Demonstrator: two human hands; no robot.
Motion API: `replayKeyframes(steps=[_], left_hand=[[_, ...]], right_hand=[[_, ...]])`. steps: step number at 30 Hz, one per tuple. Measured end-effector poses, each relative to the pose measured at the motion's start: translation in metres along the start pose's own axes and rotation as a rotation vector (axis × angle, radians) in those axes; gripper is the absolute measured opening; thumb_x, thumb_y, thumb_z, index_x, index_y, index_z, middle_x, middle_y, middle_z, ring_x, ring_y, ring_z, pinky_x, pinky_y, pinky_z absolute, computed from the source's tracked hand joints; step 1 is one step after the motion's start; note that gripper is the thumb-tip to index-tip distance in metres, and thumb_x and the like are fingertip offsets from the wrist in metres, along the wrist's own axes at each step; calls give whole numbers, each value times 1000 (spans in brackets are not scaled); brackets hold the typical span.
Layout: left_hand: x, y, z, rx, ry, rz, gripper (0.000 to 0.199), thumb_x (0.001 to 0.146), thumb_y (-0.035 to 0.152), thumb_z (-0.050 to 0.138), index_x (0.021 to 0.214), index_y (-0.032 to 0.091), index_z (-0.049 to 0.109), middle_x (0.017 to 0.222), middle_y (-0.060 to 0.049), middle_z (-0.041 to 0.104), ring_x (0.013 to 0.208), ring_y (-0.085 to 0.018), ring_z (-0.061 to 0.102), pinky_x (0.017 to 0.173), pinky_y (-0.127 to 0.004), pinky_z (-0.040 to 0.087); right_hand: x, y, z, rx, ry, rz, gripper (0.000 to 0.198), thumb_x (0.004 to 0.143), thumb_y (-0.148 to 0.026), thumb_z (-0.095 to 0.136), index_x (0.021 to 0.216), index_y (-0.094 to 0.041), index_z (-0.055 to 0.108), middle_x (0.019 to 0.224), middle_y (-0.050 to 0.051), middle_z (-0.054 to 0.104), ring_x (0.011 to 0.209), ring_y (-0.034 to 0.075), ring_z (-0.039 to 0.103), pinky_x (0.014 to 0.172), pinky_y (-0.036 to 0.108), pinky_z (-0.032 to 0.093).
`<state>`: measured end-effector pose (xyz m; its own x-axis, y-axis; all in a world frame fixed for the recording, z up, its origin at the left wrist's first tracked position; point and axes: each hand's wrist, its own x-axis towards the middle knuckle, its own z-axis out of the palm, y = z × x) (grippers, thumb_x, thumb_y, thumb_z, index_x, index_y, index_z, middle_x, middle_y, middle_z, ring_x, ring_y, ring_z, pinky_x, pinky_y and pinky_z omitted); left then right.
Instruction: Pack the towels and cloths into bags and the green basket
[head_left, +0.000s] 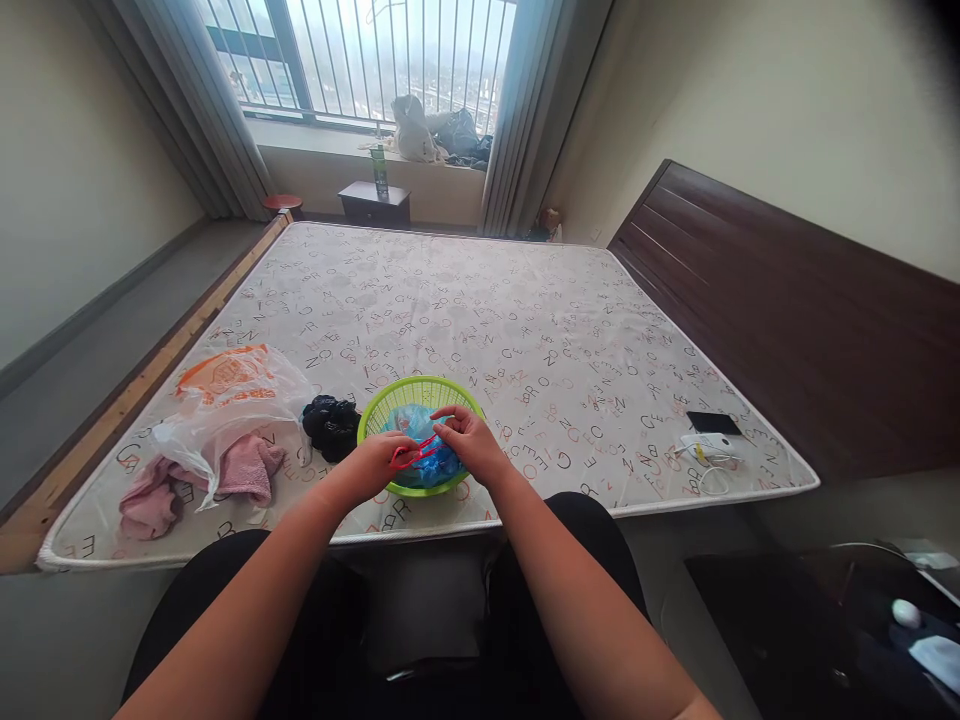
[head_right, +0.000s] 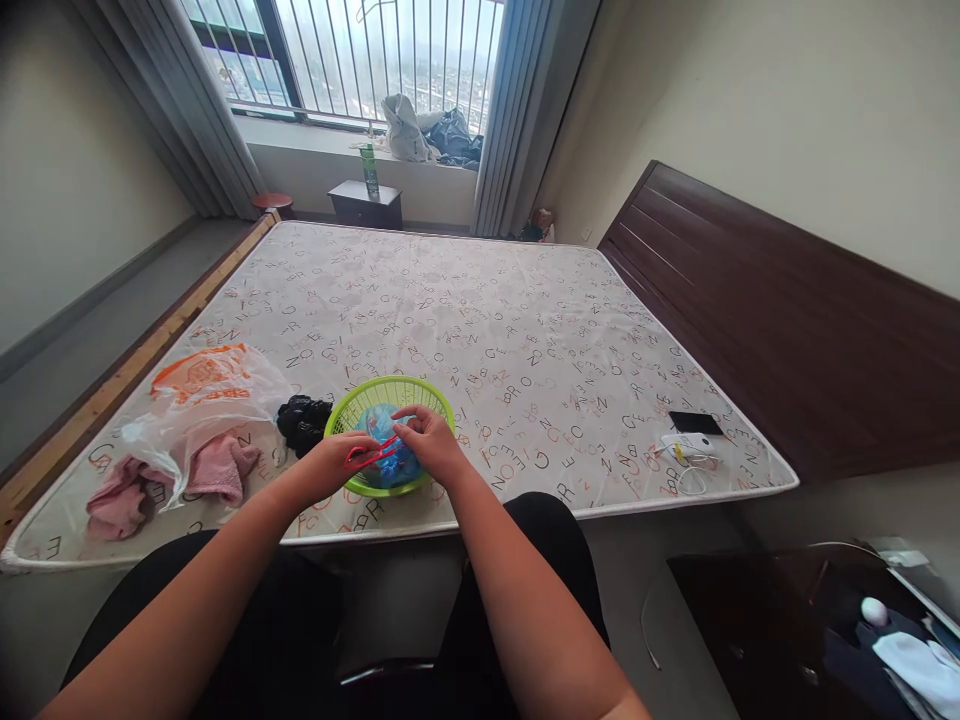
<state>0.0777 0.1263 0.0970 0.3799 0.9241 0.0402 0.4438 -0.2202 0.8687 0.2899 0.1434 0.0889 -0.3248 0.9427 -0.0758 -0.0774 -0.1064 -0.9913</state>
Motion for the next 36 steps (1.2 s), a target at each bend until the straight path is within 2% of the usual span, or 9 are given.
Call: replayKeyframes(steps=[6, 11, 16, 19, 23, 28, 31, 33, 36], left_hand=[[2, -3, 2, 59, 209, -4, 14, 86, 32, 68, 84, 25, 79, 84, -5, 74, 78, -20, 65, 74, -27, 49], [2, -5, 10, 181, 395, 133, 17, 92, 29, 62, 94, 24, 78, 99, -8, 76, 92, -21, 69, 88, -31, 53], [0, 2, 20, 204, 306, 390, 17, 96, 26, 60, 98, 21, 76, 97, -8, 75, 88, -17, 71, 83, -30, 59], [-2, 7, 25, 216, 257, 478, 16, 97, 24, 59, 100, 20, 75, 101, -9, 75, 93, -18, 72, 86, -32, 60], [-1, 6, 31, 225, 117, 460, 18, 98, 22, 57, 101, 20, 75, 105, -10, 76, 106, -20, 71, 92, -33, 59], [2, 4, 24, 168, 5, 363, 22, 99, 27, 56, 94, 20, 77, 142, -13, 63, 130, -28, 60, 114, -50, 44], [1, 6, 11, 153, -48, 267, 25, 97, 32, 58, 88, 21, 78, 144, -12, 61, 137, -32, 53, 118, -57, 37], [-1, 6, 4, 110, -99, 193, 26, 96, 36, 59, 89, 21, 79, 139, -12, 65, 134, -33, 56, 113, -54, 43], [-2, 4, 0, 45, -215, 94, 30, 95, 41, 59, 93, 21, 81, 135, -13, 68, 118, -31, 66, 101, -47, 53]], right_hand=[[-1, -4, 3, 74, -99, 135, 30, 79, -42, 71, 99, -23, 59, 67, -6, 55, 58, 11, 47, 57, 23, 37], [-3, 0, 9, 103, -123, 225, 35, 80, -53, 70, 84, -21, 57, 73, -3, 58, 64, 12, 52, 62, 24, 41], [-3, 3, 12, 198, -75, 177, 60, 86, -77, 53, 92, -20, 66, 87, 4, 68, 82, 18, 62, 79, 31, 49], [-1, 3, 12, 235, -79, 180, 55, 82, -73, 64, 105, -23, 69, 97, 4, 71, 92, 20, 65, 85, 33, 50], [2, 10, 13, 226, -114, 220, 52, 78, -70, 68, 92, -20, 71, 86, 4, 71, 85, 20, 65, 79, 32, 51], [14, 16, -10, 269, 132, 151, 52, 80, -70, 66, 81, -19, 66, 89, 6, 72, 82, 17, 67, 72, 28, 51], [24, 12, -45, 341, 398, 173, 48, 86, -66, 61, 74, -19, 60, 90, 7, 73, 73, 15, 66, 67, 28, 51], [28, 7, -67, 361, 644, 167, 44, 91, -59, 58, 71, -20, 57, 87, 6, 73, 68, 13, 64, 64, 26, 50], [28, 4, -84, 350, 753, 132, 41, 92, -57, 56, 73, -20, 58, 92, 6, 74, 68, 12, 64, 64, 25, 50]])
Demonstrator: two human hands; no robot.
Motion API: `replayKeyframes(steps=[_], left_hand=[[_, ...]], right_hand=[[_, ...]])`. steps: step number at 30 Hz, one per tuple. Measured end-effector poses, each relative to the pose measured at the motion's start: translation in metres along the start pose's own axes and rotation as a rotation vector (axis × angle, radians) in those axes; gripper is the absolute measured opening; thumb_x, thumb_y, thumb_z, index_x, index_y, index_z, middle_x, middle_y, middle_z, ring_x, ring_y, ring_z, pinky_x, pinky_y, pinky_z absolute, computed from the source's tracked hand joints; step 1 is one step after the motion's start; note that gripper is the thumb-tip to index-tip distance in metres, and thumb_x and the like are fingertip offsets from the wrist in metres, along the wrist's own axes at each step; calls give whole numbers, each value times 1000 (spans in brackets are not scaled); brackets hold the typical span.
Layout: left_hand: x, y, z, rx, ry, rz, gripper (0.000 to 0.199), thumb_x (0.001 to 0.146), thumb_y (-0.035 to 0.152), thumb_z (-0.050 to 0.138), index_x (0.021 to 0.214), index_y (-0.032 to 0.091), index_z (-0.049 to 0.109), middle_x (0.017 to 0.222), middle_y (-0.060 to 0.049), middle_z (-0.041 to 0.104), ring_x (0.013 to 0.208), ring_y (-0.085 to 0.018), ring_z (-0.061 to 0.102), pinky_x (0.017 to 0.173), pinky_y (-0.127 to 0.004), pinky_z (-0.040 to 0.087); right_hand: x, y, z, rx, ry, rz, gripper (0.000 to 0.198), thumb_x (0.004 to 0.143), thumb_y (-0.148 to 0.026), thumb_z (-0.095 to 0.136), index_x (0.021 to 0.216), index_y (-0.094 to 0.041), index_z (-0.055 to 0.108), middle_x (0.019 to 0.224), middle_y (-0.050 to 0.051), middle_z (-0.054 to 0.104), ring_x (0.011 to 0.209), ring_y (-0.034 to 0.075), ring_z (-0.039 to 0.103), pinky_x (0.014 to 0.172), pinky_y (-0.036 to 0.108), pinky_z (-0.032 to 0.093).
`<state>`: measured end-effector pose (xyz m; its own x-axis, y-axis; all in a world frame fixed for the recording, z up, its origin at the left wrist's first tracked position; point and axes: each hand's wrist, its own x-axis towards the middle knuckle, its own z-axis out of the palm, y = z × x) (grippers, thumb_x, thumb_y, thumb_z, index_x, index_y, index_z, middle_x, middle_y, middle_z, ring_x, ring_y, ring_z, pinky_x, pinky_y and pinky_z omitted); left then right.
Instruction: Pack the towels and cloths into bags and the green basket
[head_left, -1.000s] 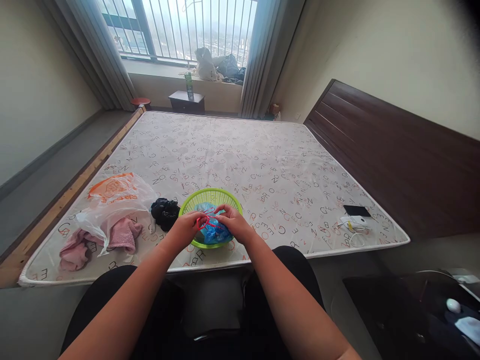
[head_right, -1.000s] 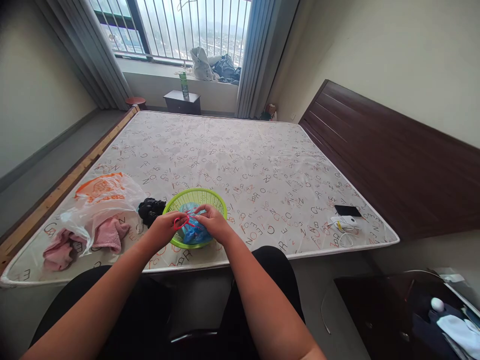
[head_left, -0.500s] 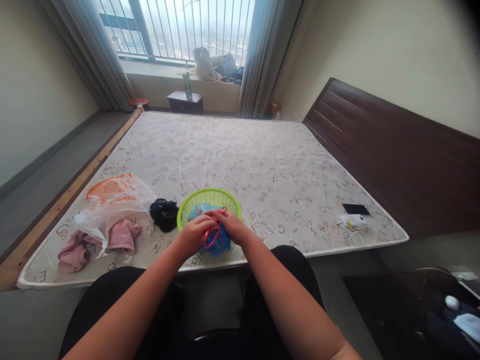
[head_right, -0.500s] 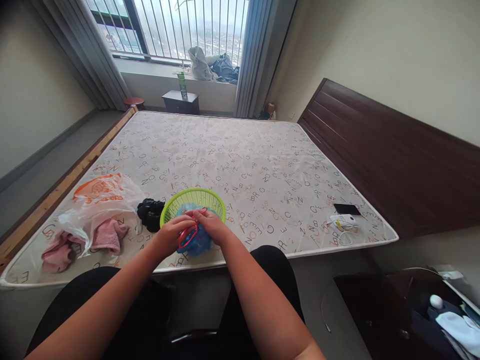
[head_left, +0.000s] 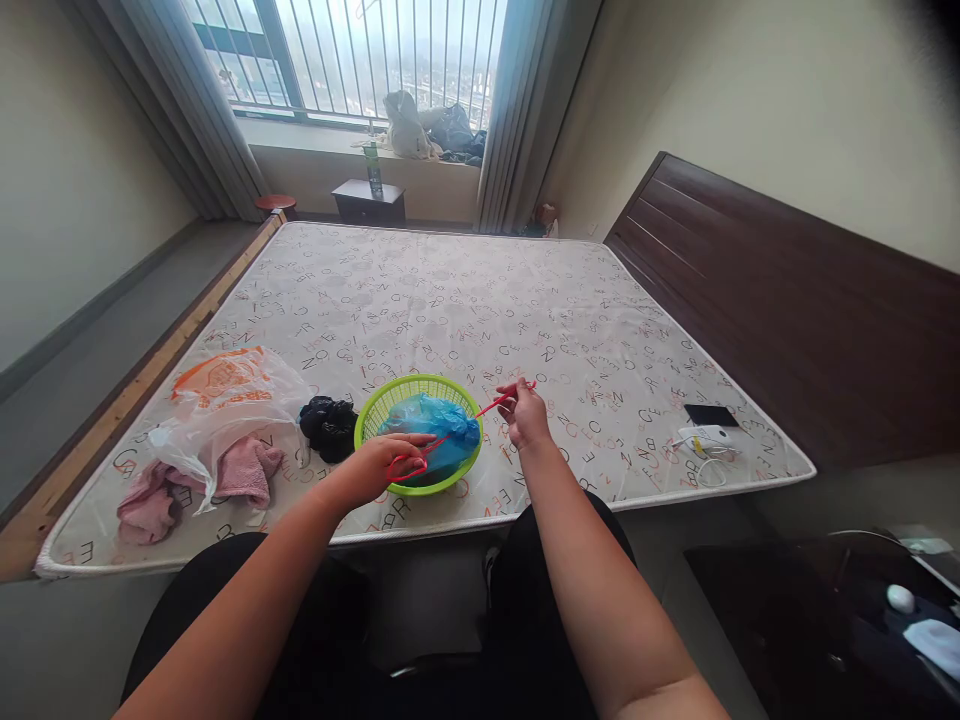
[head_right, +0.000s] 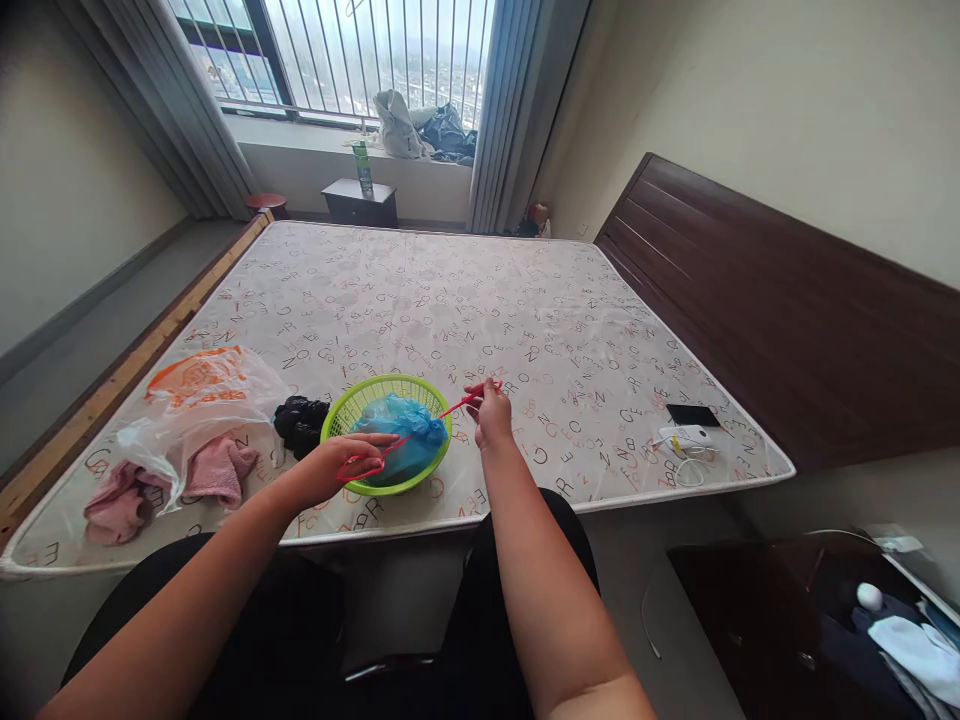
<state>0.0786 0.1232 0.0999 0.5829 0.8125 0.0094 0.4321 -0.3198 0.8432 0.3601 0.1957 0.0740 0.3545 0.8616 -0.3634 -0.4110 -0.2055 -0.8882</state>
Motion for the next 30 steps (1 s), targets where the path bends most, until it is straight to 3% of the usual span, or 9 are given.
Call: replayKeyframes(steps=[3, 10, 16, 18, 21, 23, 26, 28, 30], left_hand=[[0, -5, 2, -28, -6, -47, 32, 92, 45, 62, 91, 20, 81, 128, -13, 71, 111, -31, 68, 99, -47, 53], [-2, -3, -1, -73, 185, -154, 41, 91, 55, 59, 80, 18, 75, 119, -14, 75, 106, -28, 70, 94, -41, 54], [0, -7, 0, -99, 317, -230, 38, 89, 56, 62, 93, 21, 76, 101, -7, 79, 95, -24, 72, 87, -34, 55], [0, -8, 0, -121, 365, -260, 39, 91, 56, 60, 98, 20, 76, 95, -6, 79, 92, -24, 73, 87, -34, 56], [0, -10, 1, -155, 375, -225, 41, 90, 52, 62, 112, 20, 73, 114, -9, 75, 104, -25, 71, 92, -36, 56], [0, -12, 4, -145, 303, -173, 57, 86, 48, 69, 135, 22, 61, 133, -12, 66, 114, -26, 67, 96, -39, 55], [3, -16, 15, 6, 176, -39, 91, 73, 43, 83, 153, 27, 43, 148, -13, 54, 128, -30, 57, 109, -49, 47], [7, -18, 24, 99, 147, 31, 79, 72, 39, 82, 145, 26, 53, 144, -12, 57, 129, -32, 55, 113, -52, 42], [11, -18, 32, 94, 166, 34, 47, 82, 34, 71, 128, 23, 66, 129, -11, 66, 118, -29, 61, 108, -48, 47]], right_hand=[[-3, 2, 0, -36, -67, -48, 43, 91, -59, 57, 76, -20, 63, 95, 6, 74, 65, 11, 63, 63, 25, 50], [-15, 5, 10, -198, -349, -10, 46, 90, -64, 56, 98, -21, 66, 105, 8, 72, 71, 14, 65, 60, 25, 51], [-38, 6, 12, -744, -839, -179, 61, 80, -52, 77, 133, -26, 58, 130, 8, 65, 105, 21, 65, 80, 30, 54], [-44, 9, 12, -971, -909, -274, 55, 75, -39, 83, 125, -25, 64, 121, 8, 69, 103, 22, 64, 84, 32, 52], [-50, 13, 14, -1181, -875, -372, 15, 80, -21, 72, 96, -21, 71, 91, 4, 71, 85, 20, 64, 79, 32, 50], [-55, 13, 19, -1077, -840, -341, 8, 84, -16, 62, 87, -21, 68, 77, 1, 67, 74, 17, 61, 72, 30, 49], [-65, 10, 28, -650, -840, -182, 8, 88, -25, 58, 92, -23, 64, 70, -2, 62, 67, 15, 60, 67, 28, 50], [-71, 9, 33, -434, -858, -108, 14, 87, -34, 62, 95, -23, 64, 69, -4, 61, 67, 15, 60, 68, 29, 52], [-76, 10, 37, -364, -888, -95, 19, 82, -38, 68, 93, -24, 64, 70, -4, 62, 69, 15, 61, 70, 29, 52]])
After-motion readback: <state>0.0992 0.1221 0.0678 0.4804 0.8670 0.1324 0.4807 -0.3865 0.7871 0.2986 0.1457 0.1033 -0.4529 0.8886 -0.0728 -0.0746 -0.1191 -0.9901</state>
